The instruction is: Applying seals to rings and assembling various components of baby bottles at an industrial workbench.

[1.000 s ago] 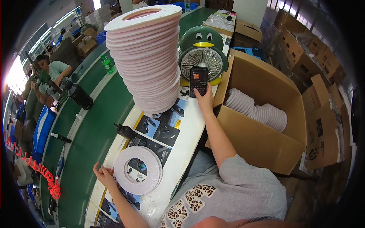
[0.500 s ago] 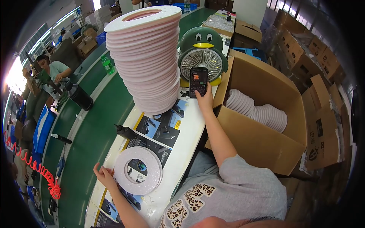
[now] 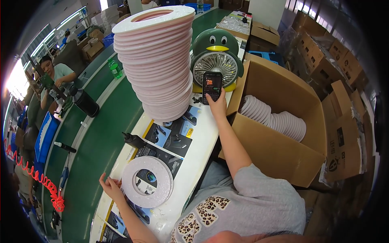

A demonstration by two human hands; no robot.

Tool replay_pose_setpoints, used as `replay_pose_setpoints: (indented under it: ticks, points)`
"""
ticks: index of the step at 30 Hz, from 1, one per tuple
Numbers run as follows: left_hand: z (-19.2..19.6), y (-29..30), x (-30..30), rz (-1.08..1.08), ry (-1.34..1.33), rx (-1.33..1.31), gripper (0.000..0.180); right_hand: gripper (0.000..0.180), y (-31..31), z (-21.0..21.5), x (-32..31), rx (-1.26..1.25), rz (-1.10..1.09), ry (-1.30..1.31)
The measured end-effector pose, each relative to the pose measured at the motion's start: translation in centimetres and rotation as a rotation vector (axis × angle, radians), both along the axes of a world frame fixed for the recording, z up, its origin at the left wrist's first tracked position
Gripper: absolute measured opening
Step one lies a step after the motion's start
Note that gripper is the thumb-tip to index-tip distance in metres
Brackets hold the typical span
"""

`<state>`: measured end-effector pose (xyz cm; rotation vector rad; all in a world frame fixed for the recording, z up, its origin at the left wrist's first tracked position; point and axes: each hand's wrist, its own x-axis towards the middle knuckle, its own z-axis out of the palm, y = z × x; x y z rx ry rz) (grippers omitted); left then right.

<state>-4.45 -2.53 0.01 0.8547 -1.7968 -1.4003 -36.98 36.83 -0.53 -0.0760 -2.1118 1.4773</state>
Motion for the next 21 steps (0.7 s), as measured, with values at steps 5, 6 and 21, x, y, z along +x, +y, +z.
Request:
replay_pose_setpoints:
  ticks: [5,6,21]
  points:
    - [0.1,0.1,-0.1,0.005,-0.002,0.001,0.025,0.076,-0.4,-0.2,-0.5,0.13,-0.113,-0.003]
    - [0.0,0.1,-0.1,0.008,-0.007,-0.001,0.025,0.076,-0.5,-0.1,-0.5,0.146,-0.127,-0.011]
    - [0.0,0.0,0.0,0.005,0.003,0.011,0.024,0.077,-0.3,-1.0,-0.9,0.143,-0.11,0.02]
